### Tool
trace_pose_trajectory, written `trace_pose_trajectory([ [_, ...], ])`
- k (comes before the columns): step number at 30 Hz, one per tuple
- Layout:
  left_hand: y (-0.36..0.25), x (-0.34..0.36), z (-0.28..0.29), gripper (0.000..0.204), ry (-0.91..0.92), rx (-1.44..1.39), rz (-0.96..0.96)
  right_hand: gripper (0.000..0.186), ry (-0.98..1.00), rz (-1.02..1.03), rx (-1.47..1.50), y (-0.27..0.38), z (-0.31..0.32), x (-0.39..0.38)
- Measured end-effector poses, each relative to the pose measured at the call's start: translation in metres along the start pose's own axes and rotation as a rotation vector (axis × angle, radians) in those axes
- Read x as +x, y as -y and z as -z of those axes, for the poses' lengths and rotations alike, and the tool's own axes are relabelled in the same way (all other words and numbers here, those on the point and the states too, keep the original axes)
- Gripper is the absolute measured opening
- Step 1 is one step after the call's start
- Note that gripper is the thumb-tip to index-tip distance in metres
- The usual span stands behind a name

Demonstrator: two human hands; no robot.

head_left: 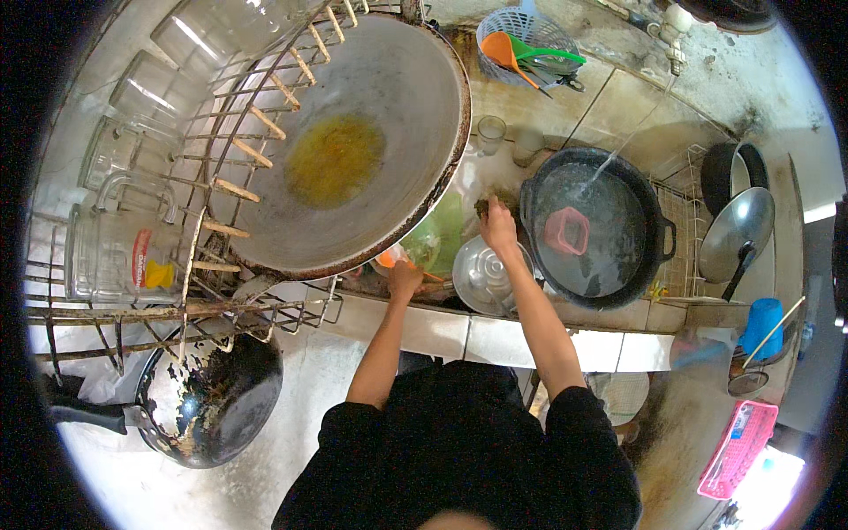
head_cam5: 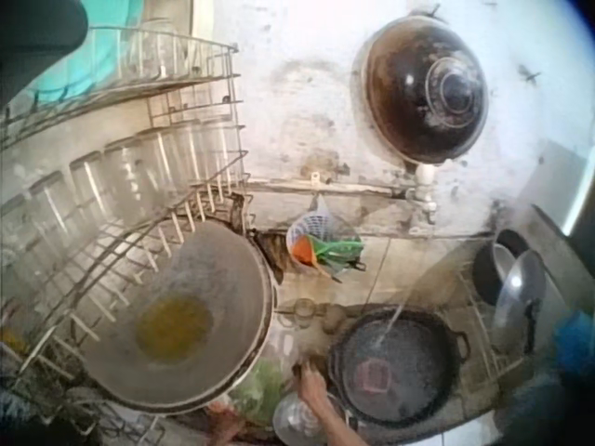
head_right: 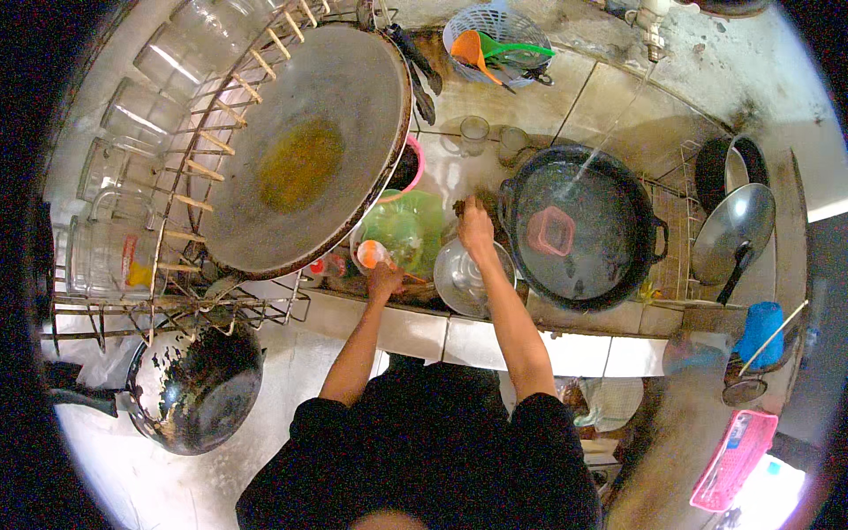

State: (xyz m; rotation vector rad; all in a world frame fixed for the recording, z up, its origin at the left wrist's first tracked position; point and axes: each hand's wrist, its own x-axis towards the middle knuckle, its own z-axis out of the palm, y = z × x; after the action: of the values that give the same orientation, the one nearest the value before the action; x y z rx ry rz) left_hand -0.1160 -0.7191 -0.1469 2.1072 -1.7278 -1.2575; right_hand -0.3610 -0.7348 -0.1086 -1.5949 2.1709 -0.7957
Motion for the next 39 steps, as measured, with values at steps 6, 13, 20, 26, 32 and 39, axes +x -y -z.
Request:
trace_pose_trajectory([
  [6, 0.058, 0.035, -0.02, 0.044, -0.264, 0.021, -0.036, 0.031, -0.04, 0.024, 0.251, 0.019, 0.012, -0.008],
  [13, 0.01, 0.014, -0.021, 0.04, -0.404, 0.036, -0.101, 0.03, -0.064, -0.005, 0.384, 0.015, 0.038, -0.006],
  [20, 0.014, 0.019, -0.003, 0.029, -0.082, -0.231, -0.188, 0.029, -0.025, -0.043, 0.459, 0.026, 0.048, -0.01],
  [26, -0.006, 0.004, -0.001, 0.022, 0.046, -0.442, -0.086, 0.027, 0.066, 0.088, 0.435, 0.034, 0.026, -0.015],
  [32, 0.012, 0.012, -0.013, 0.033, -0.066, -0.476, -0.19, 0.033, -0.031, 0.033, -0.035, 0.018, 0.009, -0.004],
  [39, 0.01, 0.005, 0.007, 0.041, 0.041, -0.352, -0.174, 0.026, -0.112, 0.164, -0.15, 0.021, 0.018, -0.001],
])
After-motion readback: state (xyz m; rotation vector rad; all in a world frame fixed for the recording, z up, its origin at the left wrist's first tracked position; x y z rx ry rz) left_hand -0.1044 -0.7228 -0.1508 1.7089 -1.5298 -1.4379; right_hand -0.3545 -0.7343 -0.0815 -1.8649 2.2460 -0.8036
